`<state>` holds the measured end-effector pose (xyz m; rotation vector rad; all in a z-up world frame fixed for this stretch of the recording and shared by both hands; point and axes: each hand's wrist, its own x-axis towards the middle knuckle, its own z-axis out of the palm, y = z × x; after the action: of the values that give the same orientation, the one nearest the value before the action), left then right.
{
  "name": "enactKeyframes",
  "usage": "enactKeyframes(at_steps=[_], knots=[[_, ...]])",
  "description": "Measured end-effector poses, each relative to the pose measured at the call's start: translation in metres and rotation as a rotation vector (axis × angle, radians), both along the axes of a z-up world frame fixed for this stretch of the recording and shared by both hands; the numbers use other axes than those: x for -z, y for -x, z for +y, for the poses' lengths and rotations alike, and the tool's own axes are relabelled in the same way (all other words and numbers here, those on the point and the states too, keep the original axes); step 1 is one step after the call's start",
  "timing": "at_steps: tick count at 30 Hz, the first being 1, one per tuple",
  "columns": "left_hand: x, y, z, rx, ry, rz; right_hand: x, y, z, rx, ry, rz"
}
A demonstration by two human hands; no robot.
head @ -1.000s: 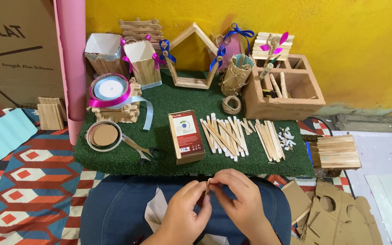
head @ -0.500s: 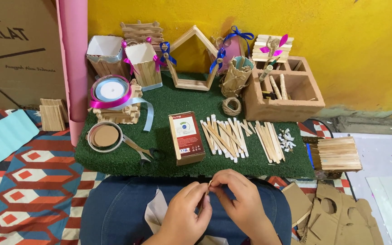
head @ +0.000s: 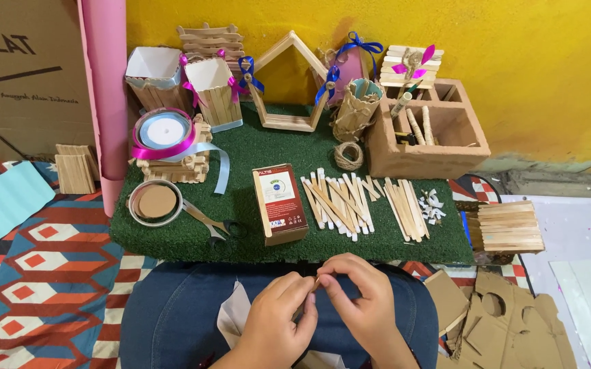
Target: The person sits on the floor with a green board on their lap and decorates a small cardboard box with wooden craft sticks. They pick up sticks one at a time, apply adhesive, press the sticks onto the sides of the box, and set the box back on the board between sticks.
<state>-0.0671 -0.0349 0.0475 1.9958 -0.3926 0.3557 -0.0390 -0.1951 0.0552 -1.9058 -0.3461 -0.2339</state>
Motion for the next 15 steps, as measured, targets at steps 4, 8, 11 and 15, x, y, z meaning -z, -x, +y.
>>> enactKeyframes(at_steps=[4,8,11,15], knots=[[0.003,0.0,-0.001,0.018,0.041,0.026,-0.001,-0.001,0.0,-0.015,-0.069,0.061],[0.012,-0.001,-0.001,0.026,0.203,0.219,-0.001,-0.001,0.002,0.039,-0.05,0.062],[0.01,-0.001,0.0,0.003,0.202,0.187,-0.002,0.002,0.005,0.077,0.008,0.014],[0.009,0.0,-0.002,-0.024,0.143,0.059,-0.007,0.004,0.007,0.086,0.077,-0.078]])
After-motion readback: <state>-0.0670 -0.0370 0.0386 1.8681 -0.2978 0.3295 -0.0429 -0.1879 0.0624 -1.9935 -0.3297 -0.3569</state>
